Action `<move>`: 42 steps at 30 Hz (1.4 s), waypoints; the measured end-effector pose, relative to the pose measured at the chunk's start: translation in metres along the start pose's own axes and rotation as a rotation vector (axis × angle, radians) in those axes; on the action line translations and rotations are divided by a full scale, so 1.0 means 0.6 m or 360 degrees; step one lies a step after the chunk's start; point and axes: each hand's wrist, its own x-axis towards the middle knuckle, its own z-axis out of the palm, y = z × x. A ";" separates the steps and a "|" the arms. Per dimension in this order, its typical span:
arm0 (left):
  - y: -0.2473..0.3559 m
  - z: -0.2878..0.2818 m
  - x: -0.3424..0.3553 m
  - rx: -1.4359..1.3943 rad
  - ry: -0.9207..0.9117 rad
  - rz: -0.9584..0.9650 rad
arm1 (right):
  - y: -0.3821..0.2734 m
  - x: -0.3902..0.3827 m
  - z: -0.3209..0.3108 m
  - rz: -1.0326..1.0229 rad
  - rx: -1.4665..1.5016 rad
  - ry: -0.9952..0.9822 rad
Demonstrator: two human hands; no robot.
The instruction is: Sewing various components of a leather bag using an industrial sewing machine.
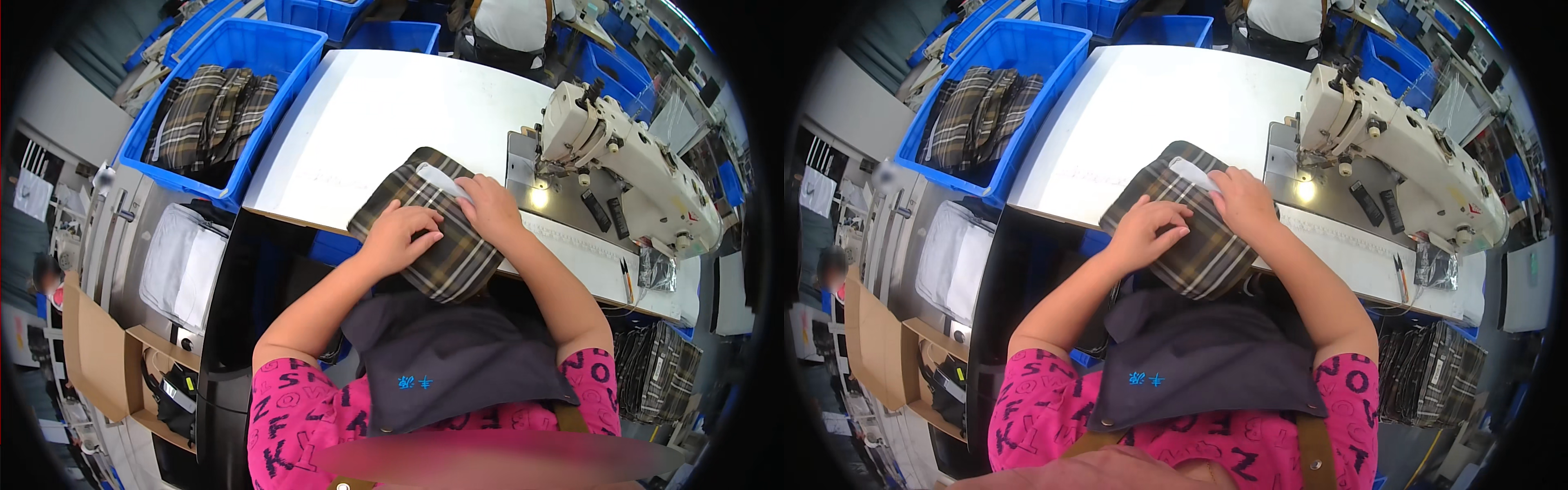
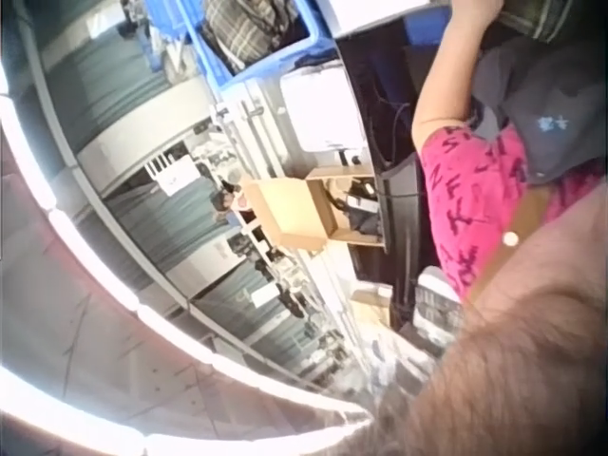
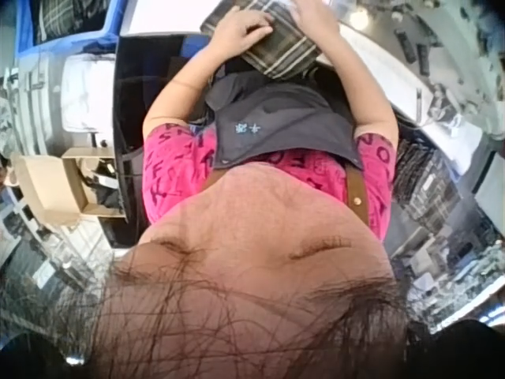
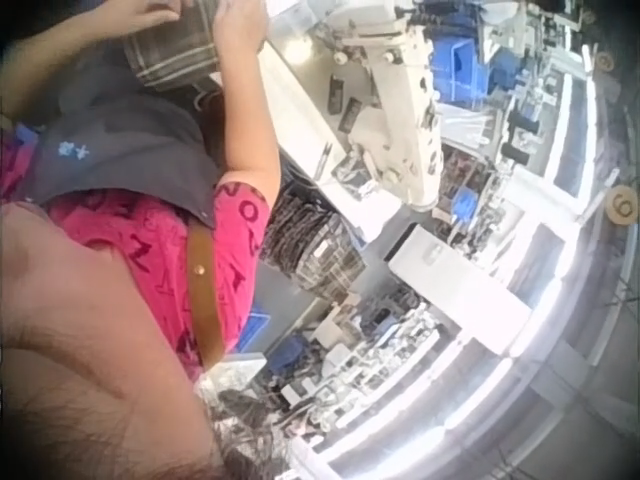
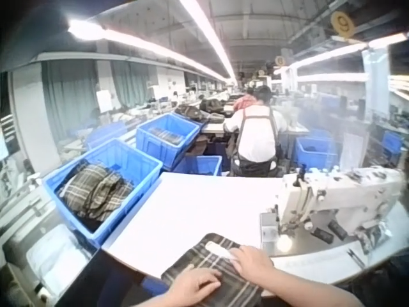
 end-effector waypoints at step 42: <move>-0.142 -0.114 0.019 0.0506 0.0402 -0.0521 | 0.016 -0.088 -0.071 0.0113 -0.0030 0.0054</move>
